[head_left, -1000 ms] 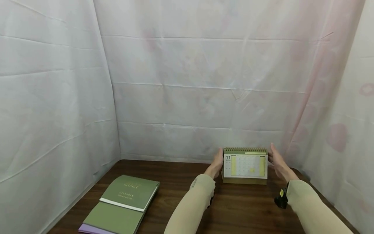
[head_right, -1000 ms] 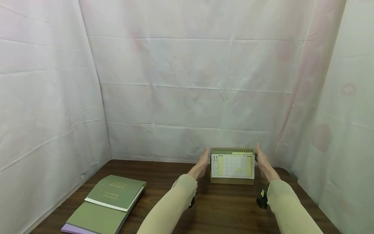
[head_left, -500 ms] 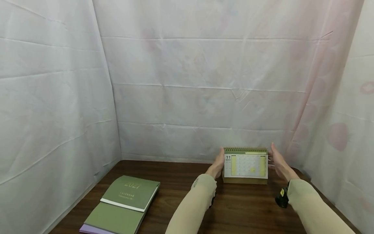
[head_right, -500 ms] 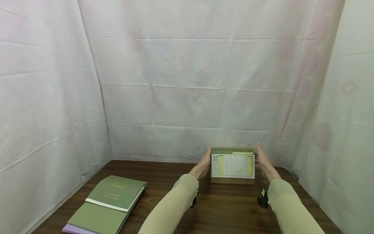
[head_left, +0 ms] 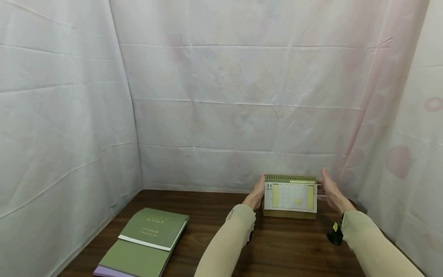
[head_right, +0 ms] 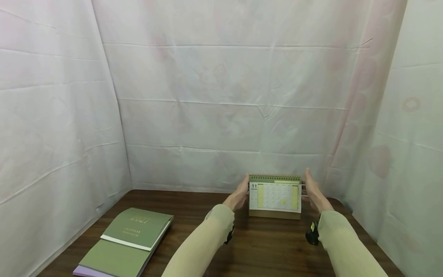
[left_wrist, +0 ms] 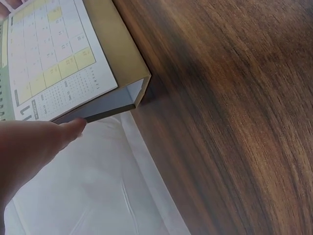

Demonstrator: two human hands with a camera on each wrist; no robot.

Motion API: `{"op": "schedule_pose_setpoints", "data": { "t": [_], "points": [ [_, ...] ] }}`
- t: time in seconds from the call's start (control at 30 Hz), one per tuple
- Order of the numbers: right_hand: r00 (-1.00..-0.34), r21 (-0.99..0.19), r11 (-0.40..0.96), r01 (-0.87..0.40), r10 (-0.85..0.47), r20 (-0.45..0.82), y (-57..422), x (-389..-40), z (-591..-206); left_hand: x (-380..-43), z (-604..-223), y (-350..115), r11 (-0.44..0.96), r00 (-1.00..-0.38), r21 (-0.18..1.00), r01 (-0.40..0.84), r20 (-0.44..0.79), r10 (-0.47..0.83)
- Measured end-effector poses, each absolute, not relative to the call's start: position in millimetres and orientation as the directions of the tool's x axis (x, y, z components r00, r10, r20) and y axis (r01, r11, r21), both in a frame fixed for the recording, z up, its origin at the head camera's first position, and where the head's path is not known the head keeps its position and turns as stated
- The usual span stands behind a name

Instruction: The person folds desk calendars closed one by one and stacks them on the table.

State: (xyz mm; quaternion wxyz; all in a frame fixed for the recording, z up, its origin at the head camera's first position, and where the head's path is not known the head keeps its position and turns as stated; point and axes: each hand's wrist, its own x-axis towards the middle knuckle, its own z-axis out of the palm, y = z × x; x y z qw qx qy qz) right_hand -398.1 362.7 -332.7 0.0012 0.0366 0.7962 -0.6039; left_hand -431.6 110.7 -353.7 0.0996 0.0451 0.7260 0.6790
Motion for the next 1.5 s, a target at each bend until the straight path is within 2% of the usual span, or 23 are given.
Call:
{"op": "schedule_pose_setpoints", "data": {
  "t": [0.53,0.93,1.27,1.5],
  "points": [
    [-0.998,-0.973,0.222,0.055,0.025,-0.051,362,-396,-329,-429,-347,109,0.067,-0.973,0.995,-0.075,-0.088,0.213],
    [-1.0,-0.985,0.171,0.029,0.003,-0.029,362,-395,-320,-432,-337,107,0.001,-0.975,0.997,-0.079,-0.077,0.21],
    [-0.999,-0.99,0.138,-0.031,-0.025,0.028,361,-389,-313,-434,-324,106,-0.078,-0.973,0.997,-0.002,0.016,0.23],
    [-1.0,-0.994,0.108,-0.022,-0.017,0.02,358,-391,-309,-435,-319,107,-0.127,-0.97,0.991,0.05,0.079,0.228]
  ]
}}
